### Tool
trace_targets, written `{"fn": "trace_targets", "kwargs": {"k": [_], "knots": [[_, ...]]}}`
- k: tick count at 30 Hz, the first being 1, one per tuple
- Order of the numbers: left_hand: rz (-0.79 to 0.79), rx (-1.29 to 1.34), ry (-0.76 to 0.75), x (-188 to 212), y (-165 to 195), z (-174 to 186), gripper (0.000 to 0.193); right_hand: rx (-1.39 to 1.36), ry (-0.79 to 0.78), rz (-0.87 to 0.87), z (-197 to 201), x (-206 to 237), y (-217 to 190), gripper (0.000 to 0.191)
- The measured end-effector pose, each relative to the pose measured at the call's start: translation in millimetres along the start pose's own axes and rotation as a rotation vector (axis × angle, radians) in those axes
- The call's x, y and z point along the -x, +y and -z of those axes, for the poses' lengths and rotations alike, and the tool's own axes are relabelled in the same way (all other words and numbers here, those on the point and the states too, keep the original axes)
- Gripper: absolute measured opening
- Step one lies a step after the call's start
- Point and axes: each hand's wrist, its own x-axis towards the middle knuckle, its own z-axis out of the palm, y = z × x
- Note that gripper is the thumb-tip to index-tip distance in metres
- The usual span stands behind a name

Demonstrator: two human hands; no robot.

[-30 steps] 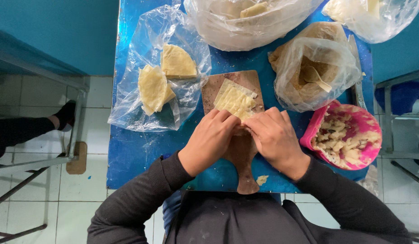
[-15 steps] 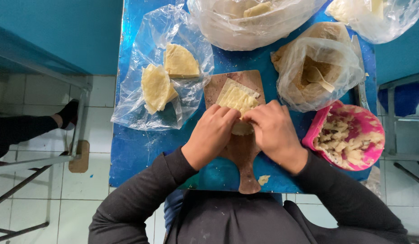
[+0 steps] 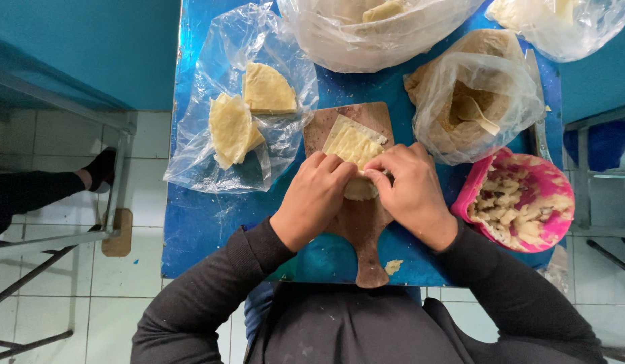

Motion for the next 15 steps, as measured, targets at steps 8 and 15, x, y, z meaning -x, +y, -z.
{"fn": "trace_targets", "kwargs": {"k": [8, 15], "knots": [[-0.031, -0.079, -0.015, 2, 6, 3, 0.033, 0.139, -0.006, 0.137, 7, 6, -9, 0.012], [0.019, 0.042, 0.034, 6, 7, -2, 0.008, 0.169, -0.03, 0.147, 9, 8, -11, 0.008]]}}
